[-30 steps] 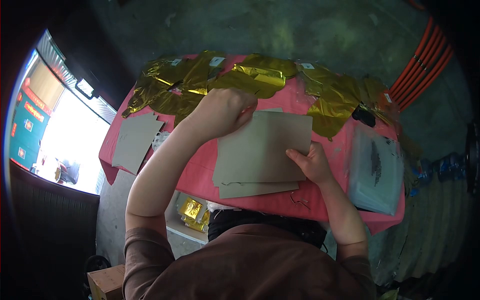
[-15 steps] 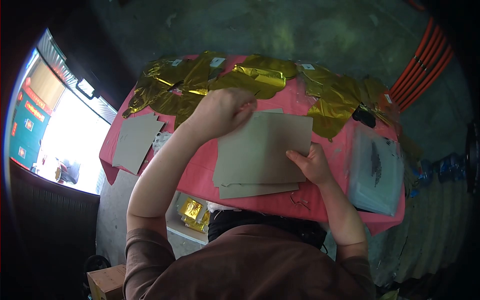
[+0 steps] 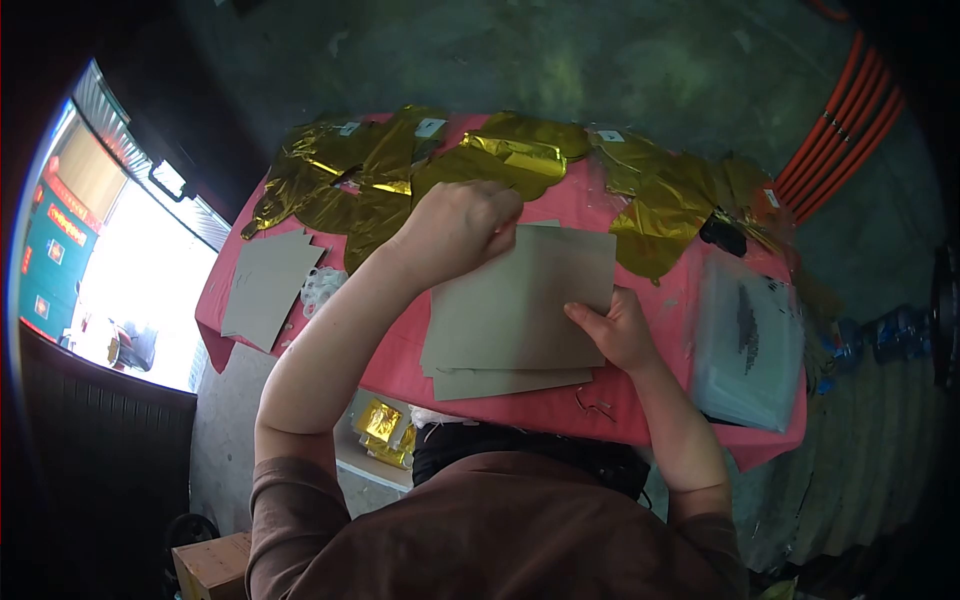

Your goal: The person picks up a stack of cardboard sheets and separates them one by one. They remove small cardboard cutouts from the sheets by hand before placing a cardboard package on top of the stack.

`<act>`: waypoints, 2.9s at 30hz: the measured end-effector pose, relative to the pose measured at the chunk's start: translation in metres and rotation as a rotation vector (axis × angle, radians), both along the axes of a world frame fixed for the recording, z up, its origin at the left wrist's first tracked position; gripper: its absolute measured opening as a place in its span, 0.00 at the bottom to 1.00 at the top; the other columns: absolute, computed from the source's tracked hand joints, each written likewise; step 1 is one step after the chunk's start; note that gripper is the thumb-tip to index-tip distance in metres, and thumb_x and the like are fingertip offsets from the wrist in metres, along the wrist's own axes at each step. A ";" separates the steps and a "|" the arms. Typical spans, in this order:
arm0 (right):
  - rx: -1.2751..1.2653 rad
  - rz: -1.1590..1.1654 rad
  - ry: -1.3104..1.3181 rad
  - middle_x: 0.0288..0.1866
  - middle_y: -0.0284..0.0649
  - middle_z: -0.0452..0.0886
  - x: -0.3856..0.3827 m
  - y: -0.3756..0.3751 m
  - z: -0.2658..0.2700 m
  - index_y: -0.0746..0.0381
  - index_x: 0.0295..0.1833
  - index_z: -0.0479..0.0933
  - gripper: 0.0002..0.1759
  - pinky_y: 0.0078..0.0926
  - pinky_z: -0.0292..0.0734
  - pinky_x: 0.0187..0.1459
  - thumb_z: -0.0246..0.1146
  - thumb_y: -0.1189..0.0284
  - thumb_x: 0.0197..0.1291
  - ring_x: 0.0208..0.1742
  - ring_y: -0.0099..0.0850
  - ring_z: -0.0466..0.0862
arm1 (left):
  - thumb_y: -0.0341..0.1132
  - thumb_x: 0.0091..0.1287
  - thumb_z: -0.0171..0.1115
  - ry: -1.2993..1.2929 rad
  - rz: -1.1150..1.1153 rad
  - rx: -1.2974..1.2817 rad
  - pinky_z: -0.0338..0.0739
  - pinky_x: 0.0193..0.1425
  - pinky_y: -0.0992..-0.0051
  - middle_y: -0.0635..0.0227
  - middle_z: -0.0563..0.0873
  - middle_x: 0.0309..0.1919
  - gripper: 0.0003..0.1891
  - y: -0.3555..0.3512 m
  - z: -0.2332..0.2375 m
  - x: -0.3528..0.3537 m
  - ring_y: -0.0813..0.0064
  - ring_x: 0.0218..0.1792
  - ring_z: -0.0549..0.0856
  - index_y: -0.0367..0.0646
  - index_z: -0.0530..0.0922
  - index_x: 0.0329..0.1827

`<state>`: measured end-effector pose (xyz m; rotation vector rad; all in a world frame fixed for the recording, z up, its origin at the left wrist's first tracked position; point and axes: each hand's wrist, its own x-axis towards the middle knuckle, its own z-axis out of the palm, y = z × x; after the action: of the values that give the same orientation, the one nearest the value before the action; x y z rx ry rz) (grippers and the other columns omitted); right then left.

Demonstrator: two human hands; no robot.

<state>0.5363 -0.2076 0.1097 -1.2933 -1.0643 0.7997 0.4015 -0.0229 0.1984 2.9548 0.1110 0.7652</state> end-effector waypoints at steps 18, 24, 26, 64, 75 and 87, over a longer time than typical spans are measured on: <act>-0.018 0.021 -0.053 0.32 0.30 0.80 -0.001 0.001 -0.002 0.67 0.38 0.77 0.06 0.17 0.71 0.37 0.58 0.78 0.56 0.34 0.16 0.76 | 0.31 0.54 0.56 0.021 -0.152 -0.295 0.75 0.31 0.70 0.66 0.81 0.23 0.04 -0.023 0.015 0.020 0.67 0.26 0.82 0.42 0.77 0.28; -0.005 0.015 -0.077 0.31 0.30 0.79 -0.003 0.002 -0.001 0.67 0.38 0.77 0.06 0.17 0.71 0.35 0.57 0.77 0.56 0.34 0.15 0.75 | 0.30 0.50 0.57 0.044 -0.149 -0.232 0.74 0.28 0.68 0.66 0.78 0.20 0.03 -0.021 0.015 0.021 0.64 0.24 0.80 0.43 0.74 0.22; 0.011 0.006 -0.049 0.31 0.29 0.79 -0.004 0.002 -0.003 0.66 0.38 0.77 0.06 0.17 0.71 0.35 0.57 0.77 0.57 0.33 0.15 0.75 | 0.30 0.49 0.57 0.050 -0.152 -0.231 0.74 0.28 0.68 0.66 0.78 0.20 0.03 -0.022 0.015 0.021 0.64 0.24 0.79 0.43 0.73 0.21; 0.027 0.044 0.025 0.43 0.34 0.77 0.002 0.006 -0.001 0.65 0.51 0.71 0.17 0.21 0.71 0.47 0.58 0.83 0.53 0.44 0.23 0.77 | 0.30 0.62 0.57 -0.216 0.093 -1.144 0.73 0.33 0.82 0.72 0.82 0.28 0.08 -0.024 -0.082 -0.106 0.85 0.29 0.79 0.36 0.76 0.41; 0.077 0.128 0.132 0.43 0.39 0.77 0.000 0.011 -0.010 0.65 0.53 0.69 0.14 0.23 0.75 0.43 0.52 0.78 0.60 0.42 0.27 0.79 | 0.31 0.62 0.56 -0.990 0.670 -1.143 0.74 0.33 0.81 0.68 0.80 0.31 0.09 0.112 -0.090 -0.272 0.80 0.30 0.80 0.33 0.75 0.38; 0.032 0.093 0.060 0.39 0.37 0.77 0.002 0.007 -0.015 0.67 0.48 0.71 0.11 0.20 0.75 0.41 0.53 0.79 0.59 0.37 0.24 0.79 | 0.54 0.52 0.59 0.203 1.606 -0.527 0.76 0.43 0.64 0.46 0.82 0.34 0.29 0.128 -0.107 -0.317 0.54 0.36 0.83 0.28 0.79 0.35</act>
<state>0.5384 -0.2008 0.0951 -1.1925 -1.0914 0.8821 0.0841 0.1053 0.0919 1.8734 2.3178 0.3023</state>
